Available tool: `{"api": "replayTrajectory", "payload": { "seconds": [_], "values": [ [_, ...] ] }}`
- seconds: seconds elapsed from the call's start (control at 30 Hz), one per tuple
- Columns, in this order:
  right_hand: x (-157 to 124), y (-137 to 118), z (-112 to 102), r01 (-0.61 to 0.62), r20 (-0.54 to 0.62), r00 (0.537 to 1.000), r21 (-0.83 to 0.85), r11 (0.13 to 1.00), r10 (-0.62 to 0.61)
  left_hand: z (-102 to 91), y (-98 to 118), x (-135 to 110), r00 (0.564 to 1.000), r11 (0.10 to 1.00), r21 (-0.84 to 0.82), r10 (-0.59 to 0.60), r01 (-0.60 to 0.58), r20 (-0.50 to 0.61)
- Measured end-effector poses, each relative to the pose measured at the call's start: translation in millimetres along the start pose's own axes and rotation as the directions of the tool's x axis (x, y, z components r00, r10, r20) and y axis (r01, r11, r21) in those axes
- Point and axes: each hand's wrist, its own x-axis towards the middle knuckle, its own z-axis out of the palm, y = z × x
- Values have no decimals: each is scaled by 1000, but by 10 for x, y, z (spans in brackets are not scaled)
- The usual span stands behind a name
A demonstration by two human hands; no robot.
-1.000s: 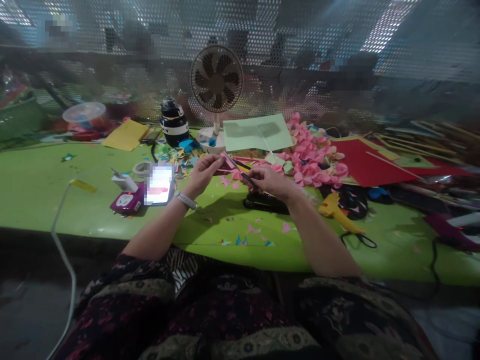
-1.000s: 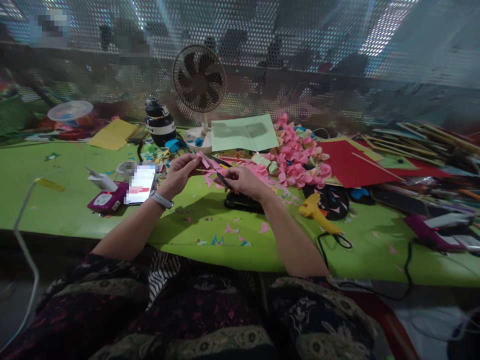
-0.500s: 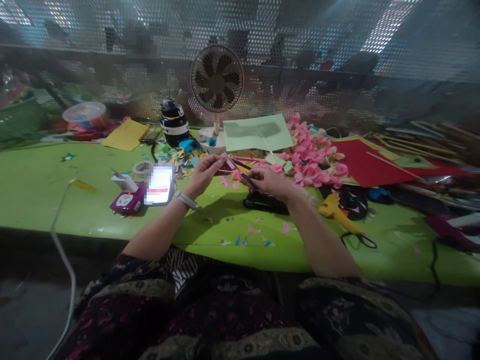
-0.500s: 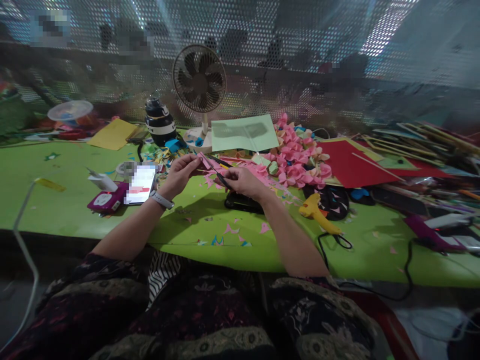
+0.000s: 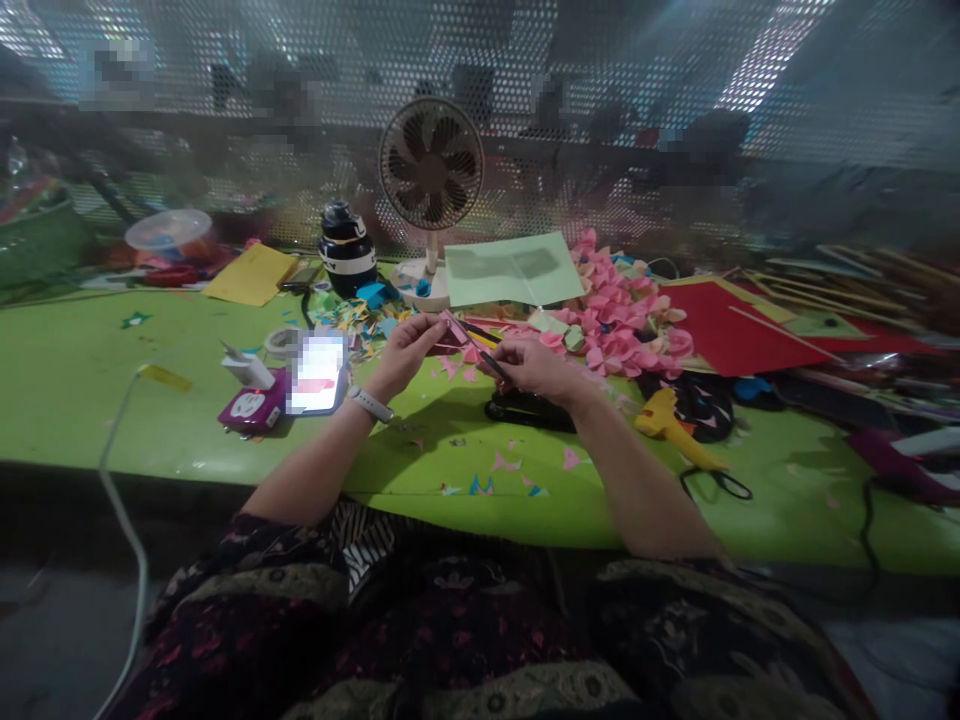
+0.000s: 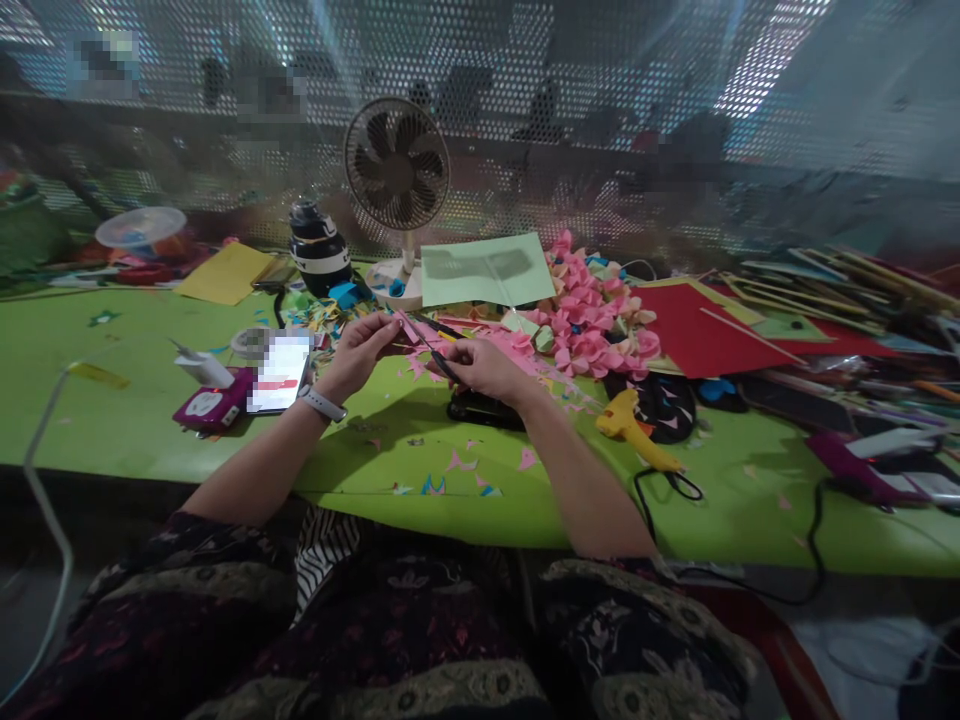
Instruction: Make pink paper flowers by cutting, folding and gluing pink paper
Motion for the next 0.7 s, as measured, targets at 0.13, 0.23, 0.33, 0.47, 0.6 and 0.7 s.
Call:
{"api": "replayTrajectory", "payload": {
  "seconds": [0.13,0.23,0.33,0.47,0.6,0.7],
  "values": [
    [-4,-4,6,-20,9,1000,3,1000,20,-35,1,11,1000,1000,14,-1,1,-7],
    [-6,-17,10,-75,37,996,3,997,75,-80,13,18,999,998,43,-45,45,-10],
    [-15,-47,17,-113,42,993,-29,993,114,-117,39,22,995,990,99,-99,99,-4],
    [-37,-94,20,-147,47,987,-83,986,151,-126,85,22,991,981,142,-134,130,19],
    [-30,-66,8,-130,41,990,-38,991,132,-106,116,16,996,992,86,-88,88,3],
    [-1,-8,-11,-98,15,995,48,994,97,-97,119,13,998,996,65,-60,61,-17]
  ]
}}
